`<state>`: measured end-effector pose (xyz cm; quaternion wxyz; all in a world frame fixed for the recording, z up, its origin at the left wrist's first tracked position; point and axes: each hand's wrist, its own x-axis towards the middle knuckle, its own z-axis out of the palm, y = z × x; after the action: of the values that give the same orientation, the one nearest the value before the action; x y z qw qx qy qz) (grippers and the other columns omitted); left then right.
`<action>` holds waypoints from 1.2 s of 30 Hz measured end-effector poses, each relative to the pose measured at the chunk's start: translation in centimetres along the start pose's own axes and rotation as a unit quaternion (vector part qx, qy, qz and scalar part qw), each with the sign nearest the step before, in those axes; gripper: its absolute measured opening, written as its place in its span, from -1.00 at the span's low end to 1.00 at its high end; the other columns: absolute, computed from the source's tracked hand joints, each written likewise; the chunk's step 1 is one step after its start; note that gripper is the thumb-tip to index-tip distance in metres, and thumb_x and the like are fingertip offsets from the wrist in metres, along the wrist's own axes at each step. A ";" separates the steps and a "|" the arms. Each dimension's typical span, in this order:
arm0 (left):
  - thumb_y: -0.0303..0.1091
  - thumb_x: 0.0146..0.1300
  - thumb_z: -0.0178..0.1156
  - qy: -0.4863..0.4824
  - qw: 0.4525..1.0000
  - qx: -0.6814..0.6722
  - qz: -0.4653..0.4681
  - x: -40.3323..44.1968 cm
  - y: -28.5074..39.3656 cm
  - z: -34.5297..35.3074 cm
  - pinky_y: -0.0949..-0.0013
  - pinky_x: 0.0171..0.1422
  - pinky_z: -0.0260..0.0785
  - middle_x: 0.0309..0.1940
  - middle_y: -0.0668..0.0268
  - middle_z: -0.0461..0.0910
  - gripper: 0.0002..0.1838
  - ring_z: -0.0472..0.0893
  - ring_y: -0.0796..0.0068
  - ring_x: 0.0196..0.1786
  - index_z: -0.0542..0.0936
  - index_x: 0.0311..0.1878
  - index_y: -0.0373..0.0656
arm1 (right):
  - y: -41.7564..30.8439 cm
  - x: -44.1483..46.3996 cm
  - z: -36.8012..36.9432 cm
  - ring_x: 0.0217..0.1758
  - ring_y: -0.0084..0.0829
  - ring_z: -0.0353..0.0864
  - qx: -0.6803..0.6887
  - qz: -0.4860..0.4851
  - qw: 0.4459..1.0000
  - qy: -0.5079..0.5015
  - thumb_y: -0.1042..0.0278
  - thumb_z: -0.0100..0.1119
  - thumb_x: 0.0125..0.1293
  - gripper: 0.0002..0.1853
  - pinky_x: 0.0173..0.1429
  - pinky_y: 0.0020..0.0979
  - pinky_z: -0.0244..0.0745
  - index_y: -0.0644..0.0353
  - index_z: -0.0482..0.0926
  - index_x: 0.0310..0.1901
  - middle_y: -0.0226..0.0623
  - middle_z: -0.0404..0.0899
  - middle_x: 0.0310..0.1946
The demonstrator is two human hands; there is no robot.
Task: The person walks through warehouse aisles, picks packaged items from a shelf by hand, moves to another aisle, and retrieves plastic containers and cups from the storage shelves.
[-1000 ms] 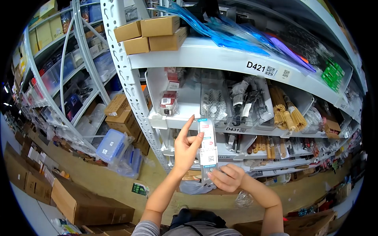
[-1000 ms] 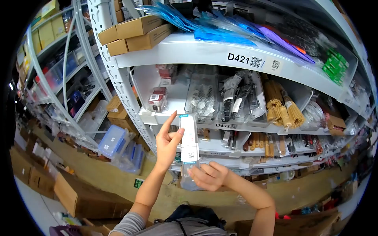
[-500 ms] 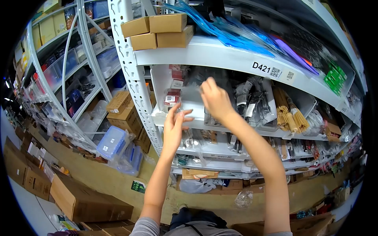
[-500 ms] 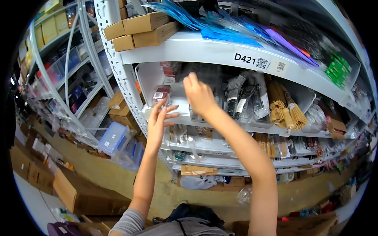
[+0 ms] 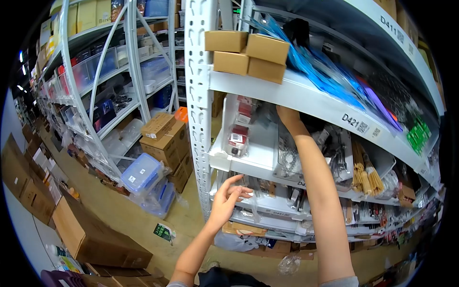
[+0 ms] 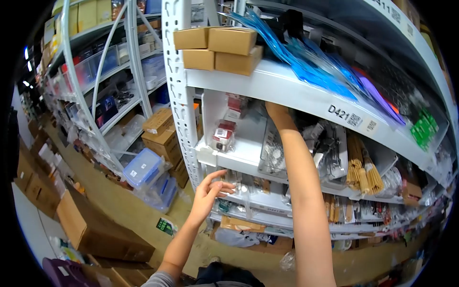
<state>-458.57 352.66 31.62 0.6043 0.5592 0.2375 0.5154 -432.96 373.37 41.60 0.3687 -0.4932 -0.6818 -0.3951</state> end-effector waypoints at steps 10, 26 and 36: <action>-0.36 0.19 -0.13 0.049 0.998 -0.022 -0.011 -0.5 -1.0 -1.7 0.58 -0.28 0.25 -0.37 0.20 0.54 -0.71 0.51 0.54 -0.32 0.32 -0.03 -0.25 | -0.9 0.9 -0.6 -0.22 -0.22 0.42 0.049 0.007 0.937 -0.345 0.30 0.34 -0.35 -0.51 -0.13 -0.37 0.30 0.32 0.43 -0.30 -0.08 0.44 -0.35; -0.32 0.18 -0.12 0.078 0.993 -0.002 -0.088 -2.4 -4.1 -0.7 0.58 -0.29 0.30 -0.37 0.21 0.53 -0.72 0.54 0.51 -0.34 0.41 -0.12 -0.27 | -11.1 -10.9 -25.3 0.02 -0.25 0.35 0.294 0.075 0.929 -0.214 0.39 0.12 -0.01 -0.65 0.11 -0.34 0.25 0.14 0.42 -0.10 -0.16 0.35 -0.04; -0.36 0.19 -0.14 0.031 0.964 0.008 -0.266 -5.9 -14.9 1.9 0.56 -0.33 0.30 -0.39 0.25 0.54 -0.76 0.53 0.56 -0.37 0.43 -0.15 -0.25 | -19.1 -37.3 -20.9 -0.43 -0.53 0.48 0.422 0.580 0.650 -0.251 0.45 0.06 0.06 -0.85 -0.36 -0.56 0.36 0.29 0.47 -0.31 -0.26 0.51 -0.48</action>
<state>-453.71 348.95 16.65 0.7074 0.4647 0.4001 0.3514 -440.00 336.47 13.66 0.5054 -0.6598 -0.4163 0.3687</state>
